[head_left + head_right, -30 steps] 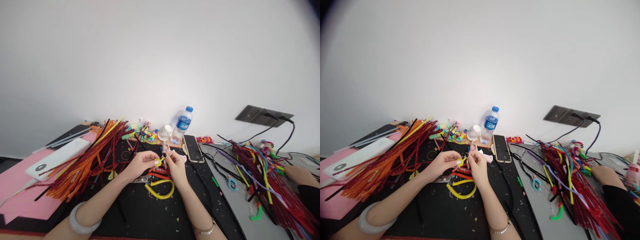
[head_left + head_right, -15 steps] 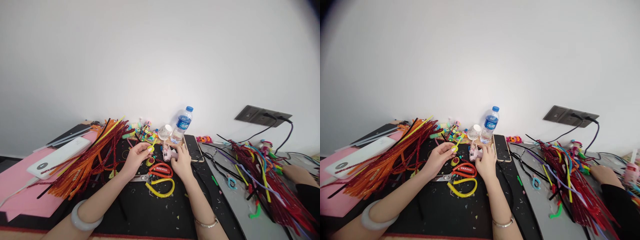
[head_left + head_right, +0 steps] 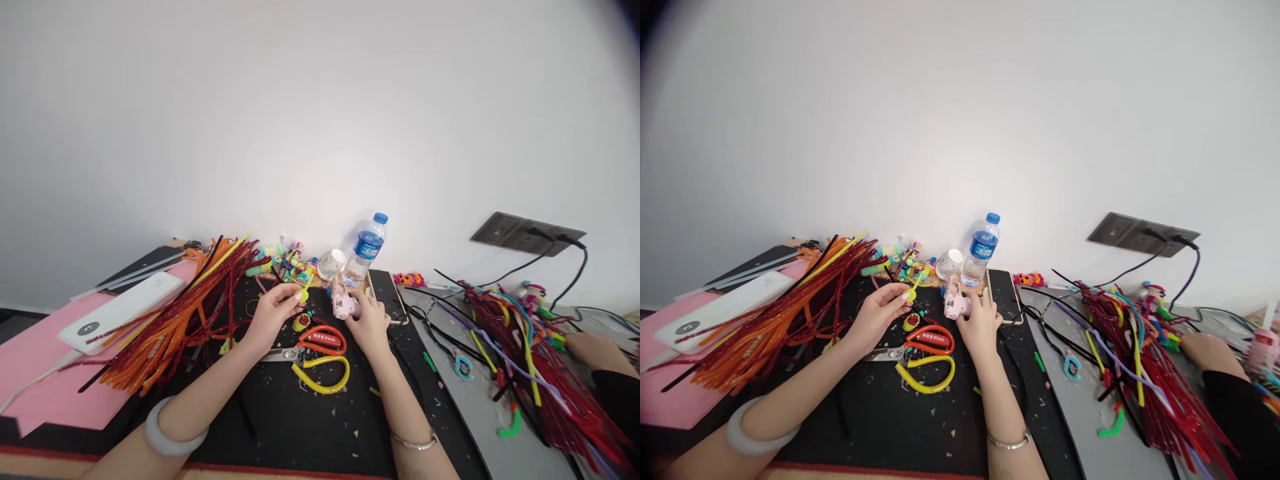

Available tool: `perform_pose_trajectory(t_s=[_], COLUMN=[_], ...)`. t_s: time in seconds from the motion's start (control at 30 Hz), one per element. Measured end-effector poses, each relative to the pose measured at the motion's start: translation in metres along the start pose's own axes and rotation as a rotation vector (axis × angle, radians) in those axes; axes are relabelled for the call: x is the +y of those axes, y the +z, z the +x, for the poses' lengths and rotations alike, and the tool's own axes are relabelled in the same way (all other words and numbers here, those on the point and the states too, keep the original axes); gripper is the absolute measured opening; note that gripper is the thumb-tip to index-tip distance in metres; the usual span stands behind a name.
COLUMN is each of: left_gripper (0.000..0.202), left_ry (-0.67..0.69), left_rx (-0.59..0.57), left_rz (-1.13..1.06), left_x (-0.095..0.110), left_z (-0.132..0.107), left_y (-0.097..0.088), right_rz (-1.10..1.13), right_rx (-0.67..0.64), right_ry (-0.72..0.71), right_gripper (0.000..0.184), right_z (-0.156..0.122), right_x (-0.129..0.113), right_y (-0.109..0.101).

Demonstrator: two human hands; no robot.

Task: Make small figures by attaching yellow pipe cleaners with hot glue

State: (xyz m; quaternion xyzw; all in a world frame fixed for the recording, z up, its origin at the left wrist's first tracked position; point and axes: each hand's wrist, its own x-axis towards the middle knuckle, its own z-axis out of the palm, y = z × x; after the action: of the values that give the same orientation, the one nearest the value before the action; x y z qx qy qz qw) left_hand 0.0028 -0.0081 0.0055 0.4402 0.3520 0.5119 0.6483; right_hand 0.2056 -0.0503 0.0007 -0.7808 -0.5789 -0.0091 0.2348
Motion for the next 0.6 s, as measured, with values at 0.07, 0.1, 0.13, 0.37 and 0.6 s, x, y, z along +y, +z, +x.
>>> perform_pose_trajectory(t_s=[0.07, 0.1, 0.13, 0.37, 0.6], left_gripper=[0.027, 0.027, 0.027, 0.029, 0.028], left_ry=[0.007, 0.014, 0.022, 0.038, 0.038], left_rx=[-0.008, -0.010, -0.010, 0.013, 0.026], left_rz=[0.012, 0.022, 0.031, 0.045, 0.044], left_x=[0.000, -0.001, -0.001, 0.000, -0.001], left_z=[0.000, 0.001, 0.001, 0.001, 0.001], left_y=[0.000, -0.001, -0.001, -0.002, -0.001], right_rz=[0.091, 0.166, 0.254, 0.720, 0.885], right_rx=[0.071, 0.096, 0.111, -0.024, -0.116], right_ry=[-0.044, -0.081, -0.125, -0.228, -0.163], right_gripper=[0.038, 0.034, 0.030, 0.010, 0.027], right_z=[0.001, 0.001, 0.000, -0.008, -0.008], right_x=[0.000, -0.001, -0.003, -0.017, -0.017], right_y=[-0.002, -0.003, -0.004, 0.001, 0.002])
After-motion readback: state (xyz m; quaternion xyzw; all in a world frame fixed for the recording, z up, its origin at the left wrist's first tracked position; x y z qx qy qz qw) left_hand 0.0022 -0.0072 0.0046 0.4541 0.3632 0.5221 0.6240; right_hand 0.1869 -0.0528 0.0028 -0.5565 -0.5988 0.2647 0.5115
